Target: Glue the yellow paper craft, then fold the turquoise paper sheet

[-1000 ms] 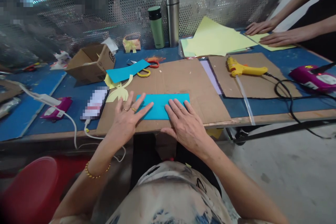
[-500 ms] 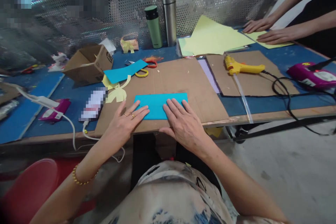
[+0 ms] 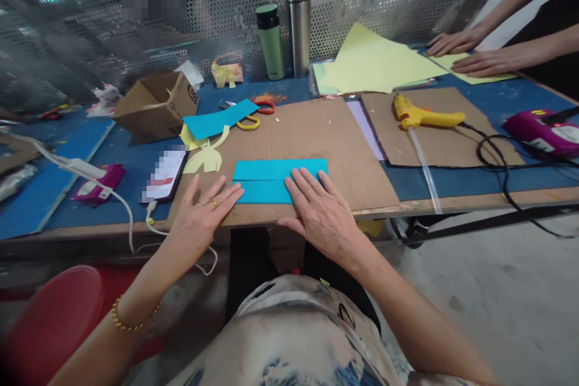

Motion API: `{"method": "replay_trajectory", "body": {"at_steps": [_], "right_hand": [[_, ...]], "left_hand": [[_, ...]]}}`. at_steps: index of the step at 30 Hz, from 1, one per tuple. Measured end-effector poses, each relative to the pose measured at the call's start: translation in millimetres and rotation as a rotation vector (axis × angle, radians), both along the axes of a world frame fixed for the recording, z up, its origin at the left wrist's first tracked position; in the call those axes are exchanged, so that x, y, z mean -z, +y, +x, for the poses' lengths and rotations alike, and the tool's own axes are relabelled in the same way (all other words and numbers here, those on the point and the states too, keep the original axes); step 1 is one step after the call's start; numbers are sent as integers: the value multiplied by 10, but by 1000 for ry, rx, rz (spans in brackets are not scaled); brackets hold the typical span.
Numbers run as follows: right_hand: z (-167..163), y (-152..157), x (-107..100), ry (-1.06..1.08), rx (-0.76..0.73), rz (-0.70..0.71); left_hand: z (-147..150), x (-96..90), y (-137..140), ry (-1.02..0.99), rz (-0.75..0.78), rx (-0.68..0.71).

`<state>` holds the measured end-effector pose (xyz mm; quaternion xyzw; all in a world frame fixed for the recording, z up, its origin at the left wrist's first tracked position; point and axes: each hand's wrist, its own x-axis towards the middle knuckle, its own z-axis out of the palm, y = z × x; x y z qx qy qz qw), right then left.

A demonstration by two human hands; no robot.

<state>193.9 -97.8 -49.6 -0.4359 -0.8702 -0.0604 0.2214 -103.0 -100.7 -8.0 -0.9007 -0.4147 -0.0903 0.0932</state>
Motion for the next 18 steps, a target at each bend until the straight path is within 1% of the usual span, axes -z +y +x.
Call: {"method": "replay_trajectory", "body": {"at_steps": [4,7,9,11,13,15,18], "right_hand": [[5,4,11,1,-4,-20],[4,5,14,-5,-3,-10],[2,3,10,-6,-3,-4],[1,2,7,-6,-3,0],[2,4,13,-10,-3,7],[8,12,33,-12,-5,18],[24,30,75,-7,-9,26]], "left_hand": [[-62,11,-48,3,24,-63],[-60,2,-101,-13,62,-120],[5,-22,-147,-35,103,-151],[141,-51,-188,-69,151,-163],[343,-64,-201,-100,191,-128],[573,-40,-171,-109,197,-40],[854,76,-74,-72,135,84]]}}
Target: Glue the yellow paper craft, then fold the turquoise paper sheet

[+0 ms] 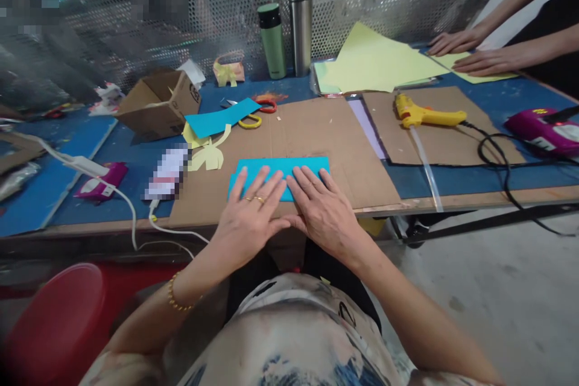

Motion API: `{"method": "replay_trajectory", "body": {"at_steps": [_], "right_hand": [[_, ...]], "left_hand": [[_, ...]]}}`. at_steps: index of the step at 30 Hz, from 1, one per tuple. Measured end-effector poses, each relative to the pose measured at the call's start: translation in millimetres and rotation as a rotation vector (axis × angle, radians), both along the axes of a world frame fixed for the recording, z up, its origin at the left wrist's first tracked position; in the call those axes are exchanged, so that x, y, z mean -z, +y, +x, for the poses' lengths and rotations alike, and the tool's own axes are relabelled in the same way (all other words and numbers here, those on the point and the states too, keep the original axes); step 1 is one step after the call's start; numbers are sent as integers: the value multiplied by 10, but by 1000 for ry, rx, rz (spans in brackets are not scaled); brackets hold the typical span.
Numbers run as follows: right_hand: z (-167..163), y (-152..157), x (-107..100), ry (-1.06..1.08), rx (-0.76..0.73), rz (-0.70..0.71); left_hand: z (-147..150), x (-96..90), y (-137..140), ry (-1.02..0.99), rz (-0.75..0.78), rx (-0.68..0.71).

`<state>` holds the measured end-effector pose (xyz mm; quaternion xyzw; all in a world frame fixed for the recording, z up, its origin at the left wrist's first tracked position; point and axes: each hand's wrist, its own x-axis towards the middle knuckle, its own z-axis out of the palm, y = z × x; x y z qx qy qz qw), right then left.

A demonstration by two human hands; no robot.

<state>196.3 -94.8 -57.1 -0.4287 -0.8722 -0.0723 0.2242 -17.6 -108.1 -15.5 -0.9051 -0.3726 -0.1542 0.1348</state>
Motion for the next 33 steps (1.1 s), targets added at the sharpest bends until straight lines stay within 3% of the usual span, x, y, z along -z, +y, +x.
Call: {"method": "replay_trajectory", "body": {"at_steps": [6,13,23,33], "right_hand": [[18,1,3,-2,-21,10],[3,-16,-18,27,-12,-23],[-7,-23,-49,19,-6,-15],[-33,-24,-47,16,17,-8]], "left_hand": [[-13,195,47,48,-41,-23],[-241,163,-82,45,-72,-85],[-367,130,-7,21,-170,-8],[-605,92,-187,37,-63,-136]]}}
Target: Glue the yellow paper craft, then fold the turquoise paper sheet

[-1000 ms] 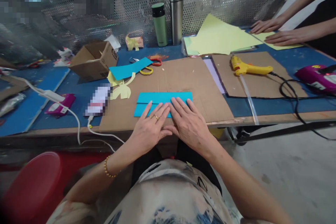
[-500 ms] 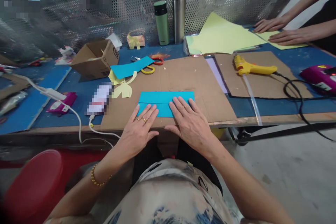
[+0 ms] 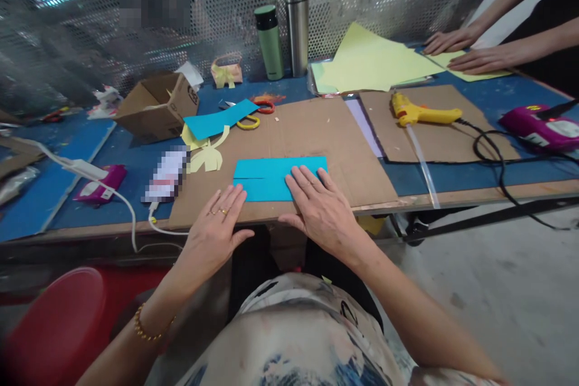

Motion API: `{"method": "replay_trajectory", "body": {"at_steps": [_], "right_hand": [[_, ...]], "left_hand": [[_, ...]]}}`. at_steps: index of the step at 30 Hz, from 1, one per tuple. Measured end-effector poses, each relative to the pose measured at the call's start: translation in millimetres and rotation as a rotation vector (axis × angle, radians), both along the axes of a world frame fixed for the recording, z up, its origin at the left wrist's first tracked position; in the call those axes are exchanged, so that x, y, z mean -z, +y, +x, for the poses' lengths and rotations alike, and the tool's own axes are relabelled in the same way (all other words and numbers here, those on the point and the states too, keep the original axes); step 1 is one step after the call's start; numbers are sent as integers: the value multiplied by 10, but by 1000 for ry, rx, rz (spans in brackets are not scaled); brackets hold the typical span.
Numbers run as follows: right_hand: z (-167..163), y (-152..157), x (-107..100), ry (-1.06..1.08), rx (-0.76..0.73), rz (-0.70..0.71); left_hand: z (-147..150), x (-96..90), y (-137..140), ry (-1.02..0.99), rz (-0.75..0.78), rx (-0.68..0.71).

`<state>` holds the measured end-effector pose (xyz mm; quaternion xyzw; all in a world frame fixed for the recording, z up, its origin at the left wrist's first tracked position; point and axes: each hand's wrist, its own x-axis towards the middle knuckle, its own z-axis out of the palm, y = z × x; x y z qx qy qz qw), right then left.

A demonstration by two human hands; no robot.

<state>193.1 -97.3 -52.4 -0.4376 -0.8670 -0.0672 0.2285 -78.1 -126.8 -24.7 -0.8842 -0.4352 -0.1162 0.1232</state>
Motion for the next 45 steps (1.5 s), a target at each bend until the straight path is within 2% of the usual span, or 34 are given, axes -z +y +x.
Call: {"method": "replay_trajectory", "body": {"at_steps": [2,5,7,10,15,18,22,27,31,37,42,45], "right_hand": [[-1,8,6,-9,-3,3],[-1,24,20,-14,-8,4],[-4,31,25,-18,-4,4],[-16,31,17,-35,10,9],[-21,39,-19,-60,10,-10],[-2,45,-32,-45,20,-37],[-43,-36,-73,-9,97,-25],[-300,-220,-77,-10,-71,20],[-401,-280,-4,21,-55,17],[-136,-317,7,30,-19,36],[312,-372,-39,-39,136,50],[420,-384,-129,-54,225,65]], "left_hand": [[-4,-72,-54,25,41,-24],[155,-169,-21,23,94,-8],[330,-173,92,4,82,86],[515,-75,306,27,1,221],[391,57,459,52,-44,131],[299,31,439,66,-60,101],[327,-10,411,67,-80,59],[347,-1,431,74,-50,68],[321,27,457,67,-49,80],[293,68,468,35,-56,89],[294,68,469,33,-45,96],[306,70,465,29,-31,93]]}}
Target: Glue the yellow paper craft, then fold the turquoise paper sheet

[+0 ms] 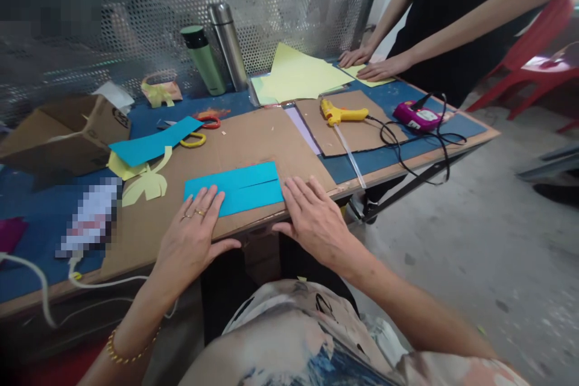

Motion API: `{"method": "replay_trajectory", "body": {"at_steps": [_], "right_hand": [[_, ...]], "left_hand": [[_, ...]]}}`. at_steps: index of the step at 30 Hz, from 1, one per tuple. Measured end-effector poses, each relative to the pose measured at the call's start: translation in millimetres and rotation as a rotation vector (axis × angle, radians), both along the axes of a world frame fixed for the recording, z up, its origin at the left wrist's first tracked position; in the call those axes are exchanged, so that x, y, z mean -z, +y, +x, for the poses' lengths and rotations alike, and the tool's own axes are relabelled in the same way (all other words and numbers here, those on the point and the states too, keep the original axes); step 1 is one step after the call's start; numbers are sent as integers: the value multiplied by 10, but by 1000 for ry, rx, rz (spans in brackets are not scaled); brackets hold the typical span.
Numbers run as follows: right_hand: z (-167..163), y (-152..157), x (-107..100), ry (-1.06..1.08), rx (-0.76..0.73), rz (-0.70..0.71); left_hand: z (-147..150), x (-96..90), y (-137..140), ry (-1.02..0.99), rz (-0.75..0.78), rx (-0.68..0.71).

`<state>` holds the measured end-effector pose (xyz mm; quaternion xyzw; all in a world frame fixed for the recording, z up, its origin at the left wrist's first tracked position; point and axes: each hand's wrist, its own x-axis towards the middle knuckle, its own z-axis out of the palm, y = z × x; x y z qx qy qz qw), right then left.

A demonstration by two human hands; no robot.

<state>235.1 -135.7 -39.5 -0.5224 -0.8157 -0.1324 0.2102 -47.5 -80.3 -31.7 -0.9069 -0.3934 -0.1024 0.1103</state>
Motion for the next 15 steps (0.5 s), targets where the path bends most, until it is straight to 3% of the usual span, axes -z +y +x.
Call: {"method": "replay_trajectory", "body": {"at_steps": [3,8,11,15], "right_hand": [[-170,103,-81,25,-29,37],[-598,384,-18,33,-281,-61],[-561,416,62,17,-283,-73],[-279,299,117,16,-225,-32]], "left_hand": [[15,12,-6,-4,18,-12],[38,29,-18,4,49,-17],[-1,35,-33,4,46,-26],[-172,58,-96,-26,49,-70]]}}
